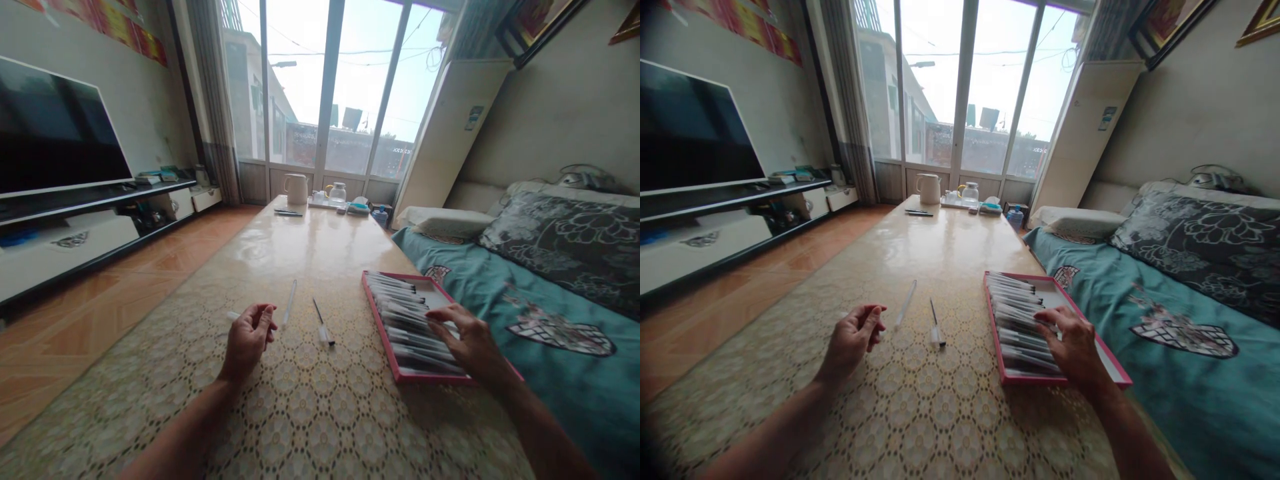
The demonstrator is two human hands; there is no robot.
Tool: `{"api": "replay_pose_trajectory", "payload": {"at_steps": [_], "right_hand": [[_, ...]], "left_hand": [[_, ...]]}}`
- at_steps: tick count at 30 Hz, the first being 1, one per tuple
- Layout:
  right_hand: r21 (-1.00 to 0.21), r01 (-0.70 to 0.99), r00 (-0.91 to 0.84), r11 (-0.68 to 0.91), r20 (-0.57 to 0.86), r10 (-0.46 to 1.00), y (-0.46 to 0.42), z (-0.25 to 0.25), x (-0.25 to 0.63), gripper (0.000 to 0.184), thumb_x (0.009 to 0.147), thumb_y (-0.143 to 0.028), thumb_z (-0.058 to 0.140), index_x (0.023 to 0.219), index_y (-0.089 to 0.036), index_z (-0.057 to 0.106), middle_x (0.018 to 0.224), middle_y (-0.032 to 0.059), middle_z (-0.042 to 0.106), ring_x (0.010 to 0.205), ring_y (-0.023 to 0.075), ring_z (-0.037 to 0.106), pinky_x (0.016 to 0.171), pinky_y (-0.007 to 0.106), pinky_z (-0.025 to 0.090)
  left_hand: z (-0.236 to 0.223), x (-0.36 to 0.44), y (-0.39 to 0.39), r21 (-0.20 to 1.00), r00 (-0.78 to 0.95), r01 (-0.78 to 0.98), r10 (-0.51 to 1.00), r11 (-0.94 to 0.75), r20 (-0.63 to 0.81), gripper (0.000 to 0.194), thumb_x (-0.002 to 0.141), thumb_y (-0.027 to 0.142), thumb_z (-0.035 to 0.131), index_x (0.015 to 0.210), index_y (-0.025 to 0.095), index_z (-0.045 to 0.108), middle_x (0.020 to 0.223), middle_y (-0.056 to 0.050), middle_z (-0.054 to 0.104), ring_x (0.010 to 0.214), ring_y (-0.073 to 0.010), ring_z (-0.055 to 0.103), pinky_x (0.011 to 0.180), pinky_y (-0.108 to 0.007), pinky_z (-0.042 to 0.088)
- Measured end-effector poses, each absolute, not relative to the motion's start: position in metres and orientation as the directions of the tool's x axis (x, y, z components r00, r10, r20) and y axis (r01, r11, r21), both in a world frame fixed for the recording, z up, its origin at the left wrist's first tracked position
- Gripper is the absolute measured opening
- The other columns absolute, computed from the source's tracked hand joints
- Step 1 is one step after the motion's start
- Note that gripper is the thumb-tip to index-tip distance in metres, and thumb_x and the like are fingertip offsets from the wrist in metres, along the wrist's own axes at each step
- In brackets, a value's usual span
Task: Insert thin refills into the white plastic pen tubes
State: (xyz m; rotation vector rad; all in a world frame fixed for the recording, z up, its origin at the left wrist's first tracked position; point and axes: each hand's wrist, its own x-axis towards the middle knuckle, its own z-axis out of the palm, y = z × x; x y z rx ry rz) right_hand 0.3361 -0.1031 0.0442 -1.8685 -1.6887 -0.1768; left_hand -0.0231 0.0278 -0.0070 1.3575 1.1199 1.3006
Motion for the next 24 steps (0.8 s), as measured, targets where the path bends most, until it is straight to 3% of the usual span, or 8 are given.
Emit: {"api": "replay_pose_trajectory", "payload": {"at_steps": [11, 24], "right_hand": [[-0.491, 0.871, 0.048, 0.019, 0.123, 0.991, -0.146, 0.031, 0.347, 0.017, 0.079, -0.032, 0.053, 0.081, -0.022, 0.067, 0.086, 0.0075, 0.063, 0.081, 0.021, 0.059, 0.073, 0.031, 0.045], [-0.427, 0.903, 0.092, -0.042, 0.097, 0.991, -0.136, 0.024, 0.342, 0.011, 0.073, -0.024, 0.054, 0.078, -0.02, 0.063, 0.083, 0.0042, 0.063, 0.081, 0.0199, 0.058, 0.073, 0.029, 0.043]], "left_hand": [[-0.01, -0.022, 0.027, 0.986, 0.049, 0.045, 0.987, -0.158, 0.155, 0.038, 0.071, 0.05, 0.059, 0.087, 0.015, 0.059, 0.055, 0.002, 0.056, 0.04, -0.0079, 0.049, 0.032, -0.016, 0.033], [-0.01, -0.024, 0.031, 0.985, 0.037, 0.078, 0.988, -0.153, 0.151, 0.037, 0.073, 0.049, 0.056, 0.087, 0.015, 0.058, 0.056, 0.002, 0.055, 0.04, -0.0084, 0.049, 0.033, -0.017, 0.033]]}}
